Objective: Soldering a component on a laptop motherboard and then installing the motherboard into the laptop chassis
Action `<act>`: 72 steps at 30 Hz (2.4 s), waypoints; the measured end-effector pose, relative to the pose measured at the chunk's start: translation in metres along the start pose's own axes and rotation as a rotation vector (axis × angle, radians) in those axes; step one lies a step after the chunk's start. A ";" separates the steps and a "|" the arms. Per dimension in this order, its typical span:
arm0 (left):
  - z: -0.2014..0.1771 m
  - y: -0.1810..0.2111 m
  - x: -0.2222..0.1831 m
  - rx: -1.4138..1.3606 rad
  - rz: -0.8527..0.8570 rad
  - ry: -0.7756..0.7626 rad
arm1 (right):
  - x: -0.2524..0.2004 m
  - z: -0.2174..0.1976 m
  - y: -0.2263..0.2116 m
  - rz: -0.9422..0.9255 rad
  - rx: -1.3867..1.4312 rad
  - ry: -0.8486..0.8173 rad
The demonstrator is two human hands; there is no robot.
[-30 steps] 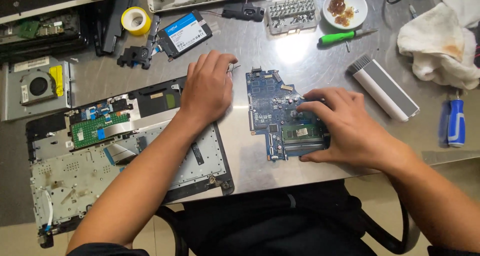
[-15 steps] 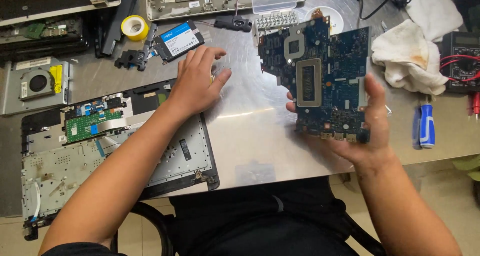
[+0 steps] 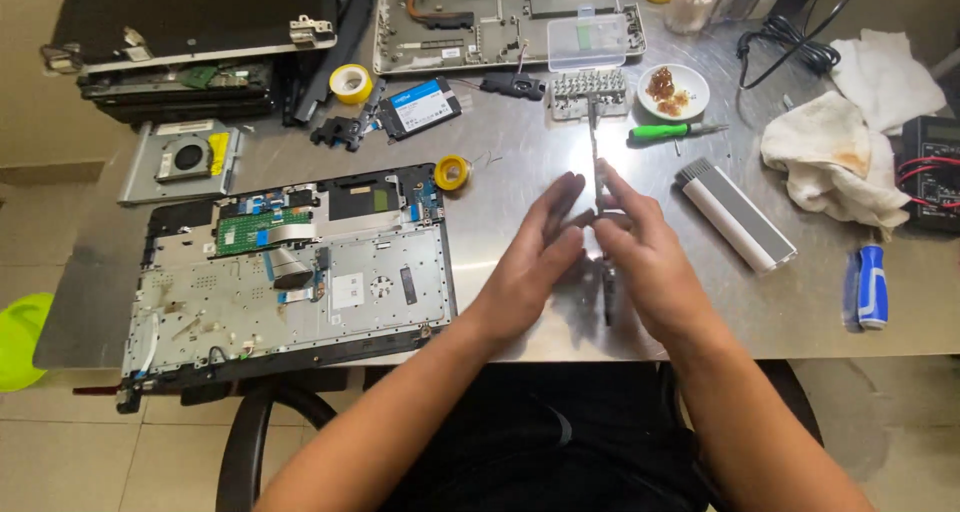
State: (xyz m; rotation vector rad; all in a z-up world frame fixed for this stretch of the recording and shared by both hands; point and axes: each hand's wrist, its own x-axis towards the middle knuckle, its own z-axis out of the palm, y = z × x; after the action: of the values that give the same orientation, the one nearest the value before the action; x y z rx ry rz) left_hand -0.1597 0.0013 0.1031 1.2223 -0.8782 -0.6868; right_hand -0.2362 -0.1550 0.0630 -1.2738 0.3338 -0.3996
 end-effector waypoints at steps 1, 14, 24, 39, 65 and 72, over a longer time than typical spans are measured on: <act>0.007 -0.007 -0.003 -0.122 0.036 0.072 | -0.001 0.003 0.001 -0.062 -0.349 0.034; 0.046 -0.018 -0.063 -0.277 0.057 0.663 | -0.020 0.032 -0.002 -0.687 -1.069 0.054; 0.037 -0.054 -0.057 -0.227 0.201 0.749 | -0.010 0.035 0.003 -0.696 -1.181 0.066; 0.030 -0.081 -0.042 -0.252 0.164 0.709 | 0.052 0.026 0.029 -0.652 -1.295 0.156; 0.012 -0.022 -0.047 -0.137 0.147 0.706 | 0.040 -0.032 0.013 -0.396 -1.521 -0.020; -0.011 -0.002 -0.063 0.201 0.197 0.719 | -0.020 0.004 -0.025 -0.336 -1.574 -0.257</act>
State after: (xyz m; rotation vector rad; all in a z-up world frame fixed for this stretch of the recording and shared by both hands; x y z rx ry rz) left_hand -0.1825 0.0592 0.0877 1.4031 -0.4535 0.0236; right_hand -0.2548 -0.1483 0.0889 -2.9156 0.1716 -0.1964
